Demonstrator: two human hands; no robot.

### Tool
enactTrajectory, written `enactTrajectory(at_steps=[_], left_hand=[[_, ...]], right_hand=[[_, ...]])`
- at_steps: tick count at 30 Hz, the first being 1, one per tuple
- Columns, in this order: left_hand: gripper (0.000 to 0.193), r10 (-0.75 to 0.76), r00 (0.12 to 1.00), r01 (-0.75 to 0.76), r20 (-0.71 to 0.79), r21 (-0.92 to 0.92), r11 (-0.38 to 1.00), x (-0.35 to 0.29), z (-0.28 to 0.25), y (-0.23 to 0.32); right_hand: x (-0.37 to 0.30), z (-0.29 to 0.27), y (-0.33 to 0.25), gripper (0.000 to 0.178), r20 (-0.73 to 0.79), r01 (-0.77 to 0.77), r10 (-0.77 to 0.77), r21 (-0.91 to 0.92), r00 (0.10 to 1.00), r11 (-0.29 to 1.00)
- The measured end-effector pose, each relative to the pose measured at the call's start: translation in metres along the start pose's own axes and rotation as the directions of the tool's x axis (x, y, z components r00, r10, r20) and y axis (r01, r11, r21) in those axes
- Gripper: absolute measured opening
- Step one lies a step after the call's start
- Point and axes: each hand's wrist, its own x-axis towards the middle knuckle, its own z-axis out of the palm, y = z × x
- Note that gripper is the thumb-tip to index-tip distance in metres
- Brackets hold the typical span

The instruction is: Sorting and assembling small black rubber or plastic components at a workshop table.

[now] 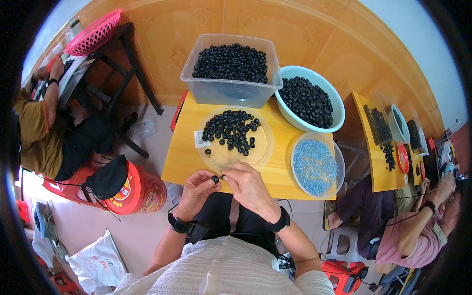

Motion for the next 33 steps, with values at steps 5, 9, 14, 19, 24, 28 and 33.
enactTrajectory(at_steps=[5, 9, 14, 19, 24, 28, 33], left_hand=[[0.017, 0.062, 0.998, -0.06, -0.011, 0.149, 0.987, -0.001, 0.0, -0.003], [0.018, 0.108, 0.994, -0.107, 0.008, 0.231, 0.967, -0.003, 0.0, -0.003], [0.018, 0.11, 0.994, -0.107, 0.006, 0.294, 0.95, -0.005, 0.002, 0.0], [0.017, 0.148, 0.989, -0.147, 0.023, 0.344, 0.928, -0.006, 0.001, -0.003], [0.016, 0.189, 0.982, -0.179, 0.006, 0.361, 0.915, -0.004, 0.006, -0.004], [0.015, 0.219, 0.976, -0.199, -0.012, 0.363, 0.91, -0.004, 0.008, -0.005], [0.014, 0.268, 0.963, -0.248, -0.018, 0.327, 0.912, 0.0, 0.014, -0.01]], right_hand=[[-0.003, 0.001, -0.011, 0.014, 0.035, 0.05, -0.045, -0.143, 0.998, 0.988], [-0.005, 0.003, -0.011, 0.013, 0.058, 0.042, -0.032, -0.185, 0.998, 0.982], [-0.005, 0.006, -0.013, 0.01, 0.043, 0.022, -0.017, -0.12, 0.999, 0.992], [-0.008, 0.012, -0.017, 0.009, 0.046, -0.028, 0.037, -0.194, 0.998, 0.981], [-0.008, 0.015, -0.019, 0.008, -0.111, -0.182, 0.179, -0.013, 0.978, 0.983], [-0.008, 0.014, -0.017, 0.009, -0.069, -0.264, 0.268, 0.068, 0.961, 0.962], [-0.012, 0.027, -0.02, 0.006, -0.273, -0.097, 0.04, -0.2, 0.961, 0.975]])
